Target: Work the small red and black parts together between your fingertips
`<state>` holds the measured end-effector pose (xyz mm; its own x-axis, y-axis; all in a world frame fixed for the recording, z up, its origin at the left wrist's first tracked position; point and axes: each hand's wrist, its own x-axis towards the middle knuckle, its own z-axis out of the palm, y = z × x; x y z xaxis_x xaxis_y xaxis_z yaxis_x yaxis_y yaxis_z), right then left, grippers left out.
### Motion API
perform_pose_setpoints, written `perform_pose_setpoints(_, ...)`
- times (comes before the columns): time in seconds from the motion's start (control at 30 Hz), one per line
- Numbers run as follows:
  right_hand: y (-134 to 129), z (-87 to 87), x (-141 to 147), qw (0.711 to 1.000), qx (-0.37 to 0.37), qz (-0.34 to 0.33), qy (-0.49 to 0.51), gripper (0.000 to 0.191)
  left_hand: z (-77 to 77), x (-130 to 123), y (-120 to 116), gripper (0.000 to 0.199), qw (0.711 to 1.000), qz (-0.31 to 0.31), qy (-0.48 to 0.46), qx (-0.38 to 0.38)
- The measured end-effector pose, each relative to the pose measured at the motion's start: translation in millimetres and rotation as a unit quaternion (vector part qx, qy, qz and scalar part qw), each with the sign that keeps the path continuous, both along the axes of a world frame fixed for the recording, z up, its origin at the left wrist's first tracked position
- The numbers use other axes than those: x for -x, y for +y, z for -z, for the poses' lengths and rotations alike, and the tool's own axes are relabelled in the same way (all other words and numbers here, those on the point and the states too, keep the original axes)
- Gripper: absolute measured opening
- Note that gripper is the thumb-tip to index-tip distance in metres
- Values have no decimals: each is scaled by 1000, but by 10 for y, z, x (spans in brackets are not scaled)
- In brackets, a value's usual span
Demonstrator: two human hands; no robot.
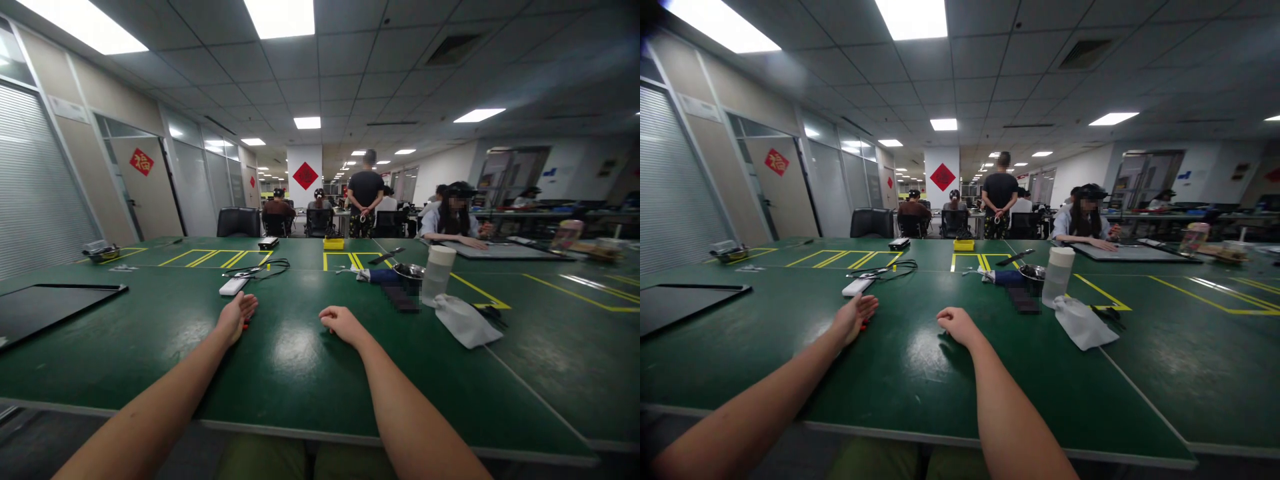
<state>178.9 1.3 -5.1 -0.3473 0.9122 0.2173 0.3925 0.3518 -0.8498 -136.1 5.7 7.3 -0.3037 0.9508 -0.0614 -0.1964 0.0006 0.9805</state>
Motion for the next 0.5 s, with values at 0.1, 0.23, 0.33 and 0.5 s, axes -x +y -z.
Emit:
perform_pose_setpoints(0.1,2,-3,4,1000,-1,10,-1,19,57,-517,107,36,999,47,-20,-13)
perform_pose_setpoints(0.23,15,-9,-1,998,-27,44,-29,20,141,-1245,183,38,994,104,4,-39)
perform_pose_setpoints(0.33,22,-8,-7,994,-64,62,-63,26,173,-1691,147,38,987,128,69,-62)
perform_pose_setpoints(0.5,9,0,8,986,-108,9,-126,14,152,-1953,-50,27,930,132,308,-153)
